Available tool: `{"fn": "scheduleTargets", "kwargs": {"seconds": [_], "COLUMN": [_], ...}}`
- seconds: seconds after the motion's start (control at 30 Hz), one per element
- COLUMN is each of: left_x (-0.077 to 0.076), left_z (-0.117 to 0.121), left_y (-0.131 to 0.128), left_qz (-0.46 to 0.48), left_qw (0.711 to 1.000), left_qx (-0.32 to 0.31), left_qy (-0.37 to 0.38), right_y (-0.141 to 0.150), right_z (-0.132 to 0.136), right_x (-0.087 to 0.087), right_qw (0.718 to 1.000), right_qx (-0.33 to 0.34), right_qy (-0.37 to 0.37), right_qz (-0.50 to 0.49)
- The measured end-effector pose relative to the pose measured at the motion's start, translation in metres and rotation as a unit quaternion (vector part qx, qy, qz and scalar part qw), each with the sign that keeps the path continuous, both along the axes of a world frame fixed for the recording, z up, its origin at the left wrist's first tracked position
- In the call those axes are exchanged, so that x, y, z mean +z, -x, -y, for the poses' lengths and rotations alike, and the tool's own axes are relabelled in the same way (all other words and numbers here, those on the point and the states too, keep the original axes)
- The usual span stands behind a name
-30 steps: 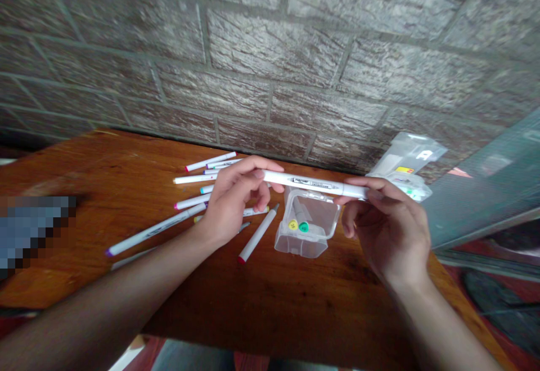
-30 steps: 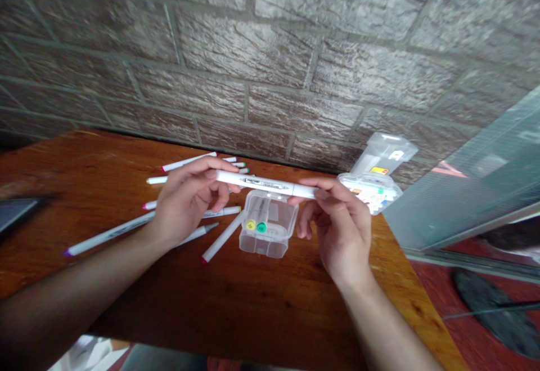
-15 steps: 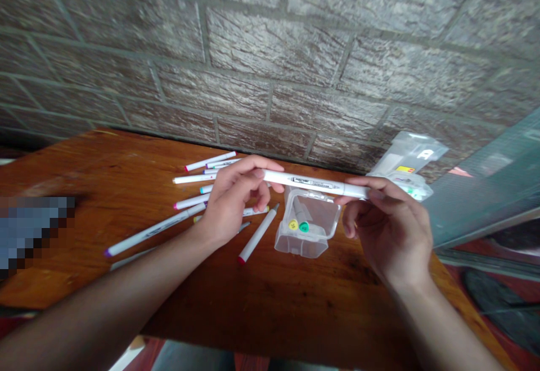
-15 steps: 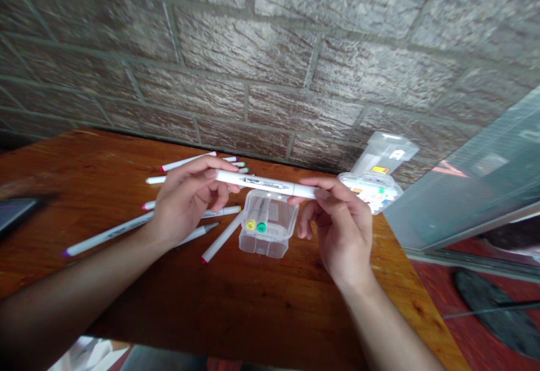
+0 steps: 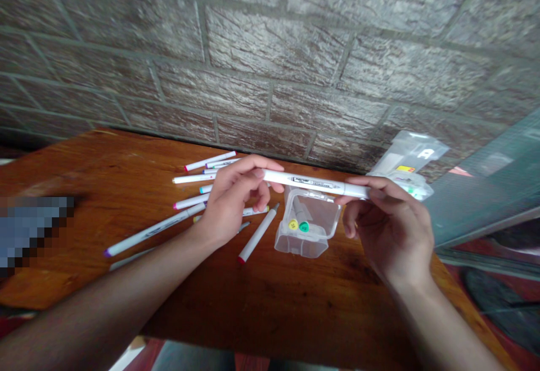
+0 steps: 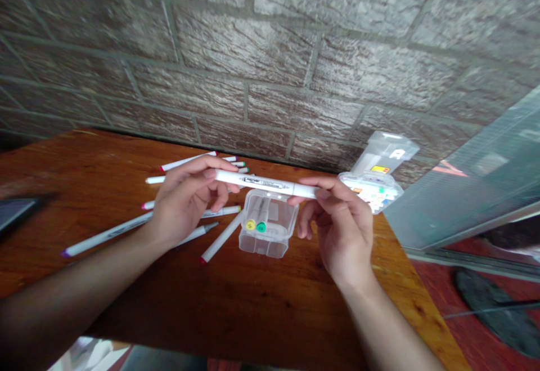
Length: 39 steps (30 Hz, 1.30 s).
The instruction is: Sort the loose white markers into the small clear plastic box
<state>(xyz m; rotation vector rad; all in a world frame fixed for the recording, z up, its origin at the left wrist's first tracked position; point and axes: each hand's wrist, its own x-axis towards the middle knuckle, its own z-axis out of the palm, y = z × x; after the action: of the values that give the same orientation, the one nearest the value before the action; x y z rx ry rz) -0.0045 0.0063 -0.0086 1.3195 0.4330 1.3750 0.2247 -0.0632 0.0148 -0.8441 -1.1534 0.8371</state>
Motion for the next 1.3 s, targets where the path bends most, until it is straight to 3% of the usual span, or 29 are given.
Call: {"fn": "scheduleTargets", "kwargs": {"seconds": [1.3], "left_x": [0.0005], "left_z": [0.0010], "left_y": [0.0009], "left_qz": [-0.021], "left_qw": [1.000], "left_qx": [0.010], "left_qy": [0.005], "right_y": [0.0016], "right_z": [0.0001], "right_x": [0.0018], "right_qw": [1.000], "right_qx": [-0.006], "right_qy": [0.008], "right_qz": [-0.002]}}
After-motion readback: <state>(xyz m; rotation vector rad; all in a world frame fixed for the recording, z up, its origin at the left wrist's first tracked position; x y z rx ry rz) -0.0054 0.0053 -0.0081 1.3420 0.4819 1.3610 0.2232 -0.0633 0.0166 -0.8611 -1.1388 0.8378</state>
